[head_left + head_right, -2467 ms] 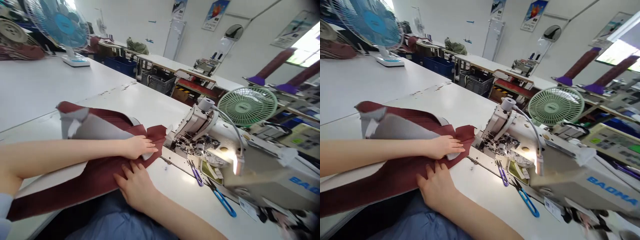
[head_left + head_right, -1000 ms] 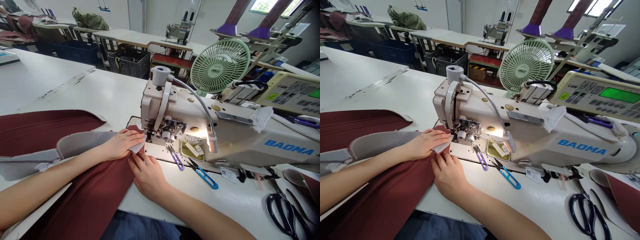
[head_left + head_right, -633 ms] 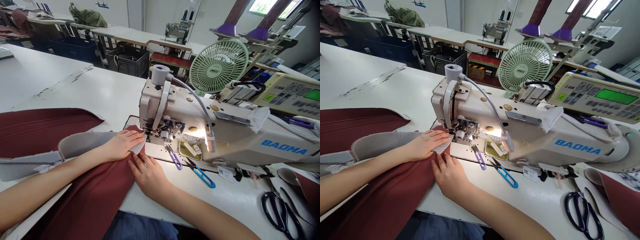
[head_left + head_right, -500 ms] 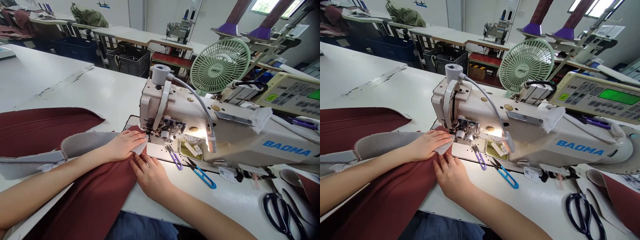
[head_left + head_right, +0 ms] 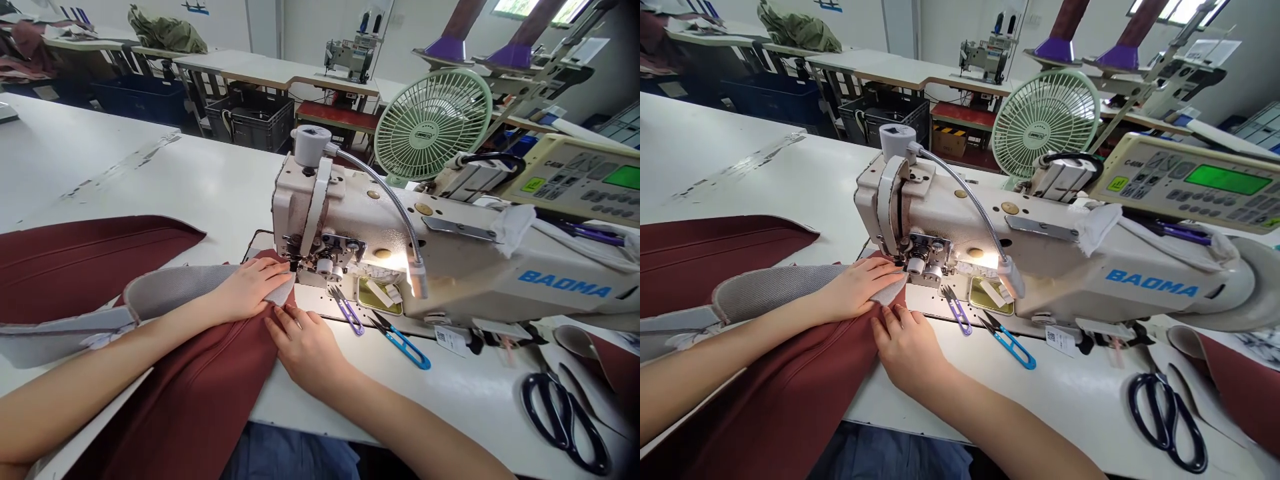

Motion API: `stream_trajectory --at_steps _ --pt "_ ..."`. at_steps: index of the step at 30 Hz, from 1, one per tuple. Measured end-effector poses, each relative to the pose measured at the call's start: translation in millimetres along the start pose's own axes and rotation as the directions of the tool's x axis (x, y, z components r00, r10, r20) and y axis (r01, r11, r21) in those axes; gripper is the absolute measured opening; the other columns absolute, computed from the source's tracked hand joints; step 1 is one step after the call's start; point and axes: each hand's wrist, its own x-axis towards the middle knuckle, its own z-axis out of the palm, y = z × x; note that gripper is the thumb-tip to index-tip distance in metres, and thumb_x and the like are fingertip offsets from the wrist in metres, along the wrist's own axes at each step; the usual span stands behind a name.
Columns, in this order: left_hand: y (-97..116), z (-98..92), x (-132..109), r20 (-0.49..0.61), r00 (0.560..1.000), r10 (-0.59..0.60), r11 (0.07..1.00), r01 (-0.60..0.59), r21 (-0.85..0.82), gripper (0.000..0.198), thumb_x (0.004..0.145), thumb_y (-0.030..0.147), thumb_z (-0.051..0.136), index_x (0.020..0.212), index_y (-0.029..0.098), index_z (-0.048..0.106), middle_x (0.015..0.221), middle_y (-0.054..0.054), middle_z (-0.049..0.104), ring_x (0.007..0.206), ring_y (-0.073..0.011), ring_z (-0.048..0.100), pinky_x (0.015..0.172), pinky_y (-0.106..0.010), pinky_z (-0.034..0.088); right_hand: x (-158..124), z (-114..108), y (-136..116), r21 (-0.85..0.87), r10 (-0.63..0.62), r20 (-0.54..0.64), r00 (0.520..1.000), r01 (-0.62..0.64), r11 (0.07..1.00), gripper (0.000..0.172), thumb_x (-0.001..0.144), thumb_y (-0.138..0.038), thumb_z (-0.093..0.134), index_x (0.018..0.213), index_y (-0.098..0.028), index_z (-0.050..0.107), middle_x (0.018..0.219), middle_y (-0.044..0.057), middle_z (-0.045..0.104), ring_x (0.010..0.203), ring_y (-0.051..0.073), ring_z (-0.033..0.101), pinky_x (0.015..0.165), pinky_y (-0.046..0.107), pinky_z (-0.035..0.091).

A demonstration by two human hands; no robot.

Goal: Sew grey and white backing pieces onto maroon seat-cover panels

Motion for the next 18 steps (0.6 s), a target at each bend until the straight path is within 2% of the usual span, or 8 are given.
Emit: stream_trajectory --at_steps 4,7,9,13,15,18 --pt "-0.7 -1.4 3.4 0.002 1.000 -0.010 1.000 0.010 0.003 0.055 0.081 0.012 0.053 0.136 0.018 0.054 0.146 -0.008 0.051 0.131 -0.0286 0.041 0.111 -0.046 0.036 -0.4 -0.3 1.2 -0.034 0.011 -0.007 1.000 -0.011 0.999 0.040 0.094 -0.021 0.047 0.131 -0.008 0.057 0.135 0.018 0.058 0.118 0.031 0.054 0.080 0.040 0.050" --pt "-3.4 -1.5 -2.5 -0.004 0.999 0.033 0.999 -0.033 0.013 0.057 0.082 0.013 0.053 0.138 0.019 0.051 0.150 -0.006 0.047 0.134 -0.0274 0.040 0.110 -0.045 0.035 -3.4 -2.0 -4.0 -0.096 -0.025 -0.025 0.999 0.023 0.995 0.032 0.095 -0.016 0.046 0.122 -0.007 0.061 0.130 0.020 0.060 0.113 0.029 0.056 0.079 0.038 0.050" --pt "-5.9 -0.5 -9.0 -0.042 0.994 0.104 0.994 -0.103 0.024 0.055 0.084 0.013 0.054 0.138 0.021 0.051 0.150 -0.004 0.047 0.137 -0.0260 0.038 0.109 -0.044 0.035 -6.3 -4.4 -8.3 -0.114 -0.046 -0.001 0.999 0.045 0.992 0.024 0.094 -0.011 0.046 0.110 -0.006 0.063 0.124 0.020 0.063 0.107 0.027 0.059 0.074 0.036 0.050" --pt "-9.2 3.8 -17.2 -0.167 0.955 0.245 0.969 -0.236 0.074 0.037 0.090 0.012 0.052 0.125 0.022 0.060 0.132 -0.002 0.064 0.130 -0.0228 0.047 0.104 -0.039 0.039 -9.7 -9.9 -12.6 -0.124 -0.096 0.057 0.994 0.102 0.987 0.017 0.090 -0.007 0.050 0.099 -0.007 0.064 0.112 0.020 0.068 0.088 0.023 0.062 0.063 0.033 0.047" --pt "-9.4 5.7 -16.5 -0.219 0.939 0.266 0.962 -0.245 0.118 0.030 0.092 0.013 0.051 0.118 0.021 0.064 0.123 -0.003 0.068 0.124 -0.0223 0.052 0.102 -0.038 0.041 -9.1 -11.7 -12.5 -0.122 -0.098 0.078 0.992 0.107 0.987 0.016 0.089 -0.007 0.050 0.097 -0.008 0.064 0.112 0.019 0.068 0.085 0.023 0.062 0.062 0.033 0.047" --pt "-9.1 6.5 -11.5 -0.251 0.927 0.277 0.957 -0.242 0.162 0.028 0.093 0.012 0.051 0.114 0.021 0.066 0.122 -0.003 0.069 0.120 -0.0220 0.055 0.100 -0.037 0.043 -6.3 -15.1 -10.4 -0.102 -0.068 0.133 0.989 0.082 0.991 0.014 0.088 -0.006 0.050 0.090 -0.011 0.063 0.111 0.019 0.068 0.088 0.023 0.063 0.065 0.033 0.048"
